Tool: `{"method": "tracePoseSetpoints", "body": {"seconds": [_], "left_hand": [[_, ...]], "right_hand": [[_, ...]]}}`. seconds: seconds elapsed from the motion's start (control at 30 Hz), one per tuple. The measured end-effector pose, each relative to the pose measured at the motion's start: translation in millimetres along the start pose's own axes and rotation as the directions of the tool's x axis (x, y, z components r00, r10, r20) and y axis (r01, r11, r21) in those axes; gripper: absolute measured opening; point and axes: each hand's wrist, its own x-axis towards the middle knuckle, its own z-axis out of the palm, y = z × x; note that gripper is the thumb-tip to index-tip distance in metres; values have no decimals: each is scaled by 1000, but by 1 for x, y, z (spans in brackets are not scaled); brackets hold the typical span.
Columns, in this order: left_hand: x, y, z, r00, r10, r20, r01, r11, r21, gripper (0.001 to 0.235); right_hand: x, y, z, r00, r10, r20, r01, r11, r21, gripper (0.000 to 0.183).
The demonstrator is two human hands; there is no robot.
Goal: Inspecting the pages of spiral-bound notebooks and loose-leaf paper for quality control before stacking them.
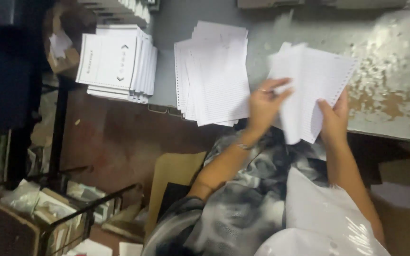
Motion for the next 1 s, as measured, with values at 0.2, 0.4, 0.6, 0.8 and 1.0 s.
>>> {"method": "tracePoseSetpoints", "body": {"seconds": [0.2, 0.4, 0.6, 0.8, 1.0], "left_hand": [[36, 33, -135, 960, -206, -191, 174, 970, -169, 41], [78, -80, -212, 946, -139, -292, 263, 856, 445, 30], [49, 1, -165, 931, 143, -335, 128, 732, 669, 33], [24, 12, -89, 993, 23, -113, 15, 946, 323, 57], [21, 26, -39, 958, -71, 279, 68, 997, 22, 102]], "right_hand": [[9, 3, 0, 995, -97, 34, 98, 995, -25, 72], [9, -8, 8, 994, -94, 48, 95, 995, -24, 73], [19, 13, 1, 999, -42, 9, 43, 996, -78, 72], [0, -20, -1, 999, -30, -27, 29, 999, -40, 57], [-22, -80, -18, 997, -82, 11, 81, 994, 69, 53]]}}
